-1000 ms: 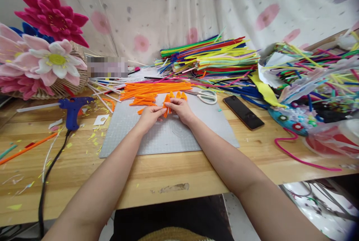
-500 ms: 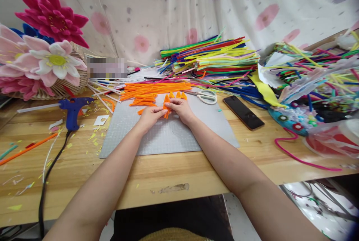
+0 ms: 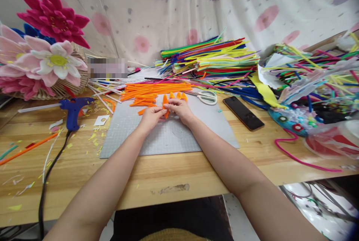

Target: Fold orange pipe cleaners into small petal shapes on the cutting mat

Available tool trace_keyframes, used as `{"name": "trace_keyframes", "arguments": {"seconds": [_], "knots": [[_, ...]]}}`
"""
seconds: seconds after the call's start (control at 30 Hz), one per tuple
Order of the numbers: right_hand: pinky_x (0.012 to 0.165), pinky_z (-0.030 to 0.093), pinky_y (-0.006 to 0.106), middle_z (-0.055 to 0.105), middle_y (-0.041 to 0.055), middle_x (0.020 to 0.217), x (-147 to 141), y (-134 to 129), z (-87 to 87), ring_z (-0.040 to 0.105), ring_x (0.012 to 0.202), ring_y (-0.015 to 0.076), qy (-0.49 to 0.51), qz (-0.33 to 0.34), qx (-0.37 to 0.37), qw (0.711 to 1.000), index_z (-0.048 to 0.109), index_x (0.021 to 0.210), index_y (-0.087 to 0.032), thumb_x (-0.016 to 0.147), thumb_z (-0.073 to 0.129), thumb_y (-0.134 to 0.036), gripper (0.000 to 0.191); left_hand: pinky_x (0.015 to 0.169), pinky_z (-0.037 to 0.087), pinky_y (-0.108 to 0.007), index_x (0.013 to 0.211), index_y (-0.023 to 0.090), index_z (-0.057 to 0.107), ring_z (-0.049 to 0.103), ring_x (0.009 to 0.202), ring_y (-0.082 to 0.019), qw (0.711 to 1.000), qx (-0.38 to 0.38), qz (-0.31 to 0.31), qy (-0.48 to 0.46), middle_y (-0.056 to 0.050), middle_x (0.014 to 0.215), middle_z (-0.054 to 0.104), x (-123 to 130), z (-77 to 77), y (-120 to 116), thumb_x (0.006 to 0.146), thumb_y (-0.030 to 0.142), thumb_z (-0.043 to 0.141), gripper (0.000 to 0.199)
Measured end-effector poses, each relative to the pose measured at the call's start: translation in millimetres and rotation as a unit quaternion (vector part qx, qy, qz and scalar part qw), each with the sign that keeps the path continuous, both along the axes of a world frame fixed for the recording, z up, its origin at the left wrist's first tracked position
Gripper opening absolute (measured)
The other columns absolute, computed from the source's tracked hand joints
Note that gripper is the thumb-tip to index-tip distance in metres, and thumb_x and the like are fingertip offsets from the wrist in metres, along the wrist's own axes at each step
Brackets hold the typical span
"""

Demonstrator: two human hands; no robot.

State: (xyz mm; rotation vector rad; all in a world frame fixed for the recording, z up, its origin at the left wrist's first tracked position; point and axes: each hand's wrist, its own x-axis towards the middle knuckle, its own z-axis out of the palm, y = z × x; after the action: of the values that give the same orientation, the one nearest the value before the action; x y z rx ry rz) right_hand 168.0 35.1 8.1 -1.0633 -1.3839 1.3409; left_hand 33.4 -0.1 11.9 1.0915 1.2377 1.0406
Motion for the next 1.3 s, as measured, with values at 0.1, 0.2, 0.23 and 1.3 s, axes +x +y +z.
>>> {"name": "trace_keyframes", "arguments": {"seconds": [0.1, 0.2, 0.23, 1.3], "knots": [[0.05, 0.031, 0.021, 0.053, -0.0038, 0.062, 3, -1, 2.6, 0.041, 0.055, 0.0061, 0.018, 0.034, -0.021, 0.999, 0.06, 0.068, -0.016, 0.054, 0.072, -0.044, 0.033, 0.066, 0.051, -0.029, 0.077, 0.012, 0.068, 0.063, 0.068, -0.015, 0.996, -0.041, -0.031, -0.066, -0.005, 0.072, 0.067, 2, 8.5, -5, 0.062, 0.034, 0.071, 0.026], [0.048, 0.028, 0.02, 0.051, -0.0048, 0.062, 5, -1, 3.6, 0.037, 0.052, 0.0043, 0.049, 0.048, -0.032, 0.997, 0.059, 0.066, -0.016, 0.053, 0.073, -0.041, 0.032, 0.068, 0.052, -0.028, 0.074, 0.011, 0.066, 0.064, 0.07, -0.013, 0.992, -0.057, -0.035, -0.111, -0.004, 0.07, 0.065, 2, 11.0, -6, 0.064, 0.027, 0.071, 0.02], [0.047, 0.027, 0.02, 0.05, -0.005, 0.061, 5, 0, 3.6, 0.037, 0.051, 0.0041, 0.058, 0.049, -0.035, 0.997, 0.059, 0.065, -0.016, 0.053, 0.074, -0.041, 0.032, 0.068, 0.052, -0.027, 0.074, 0.011, 0.066, 0.064, 0.069, -0.013, 0.991, -0.059, -0.034, -0.117, -0.004, 0.07, 0.064, 2, 10.7, -5, 0.064, 0.026, 0.071, 0.018], [0.048, 0.033, 0.019, 0.062, -0.0005, 0.065, 15, 1, 3.3, 0.048, 0.054, 0.0059, 0.133, 0.196, -0.157, 0.959, 0.068, 0.077, -0.014, 0.052, 0.079, -0.034, 0.034, 0.066, 0.054, -0.024, 0.071, 0.009, 0.066, 0.059, 0.062, -0.008, 0.974, -0.103, -0.08, -0.186, -0.003, 0.065, 0.062, -2, 9.3, -5, 0.073, 0.009, 0.062, 0.005]]}}
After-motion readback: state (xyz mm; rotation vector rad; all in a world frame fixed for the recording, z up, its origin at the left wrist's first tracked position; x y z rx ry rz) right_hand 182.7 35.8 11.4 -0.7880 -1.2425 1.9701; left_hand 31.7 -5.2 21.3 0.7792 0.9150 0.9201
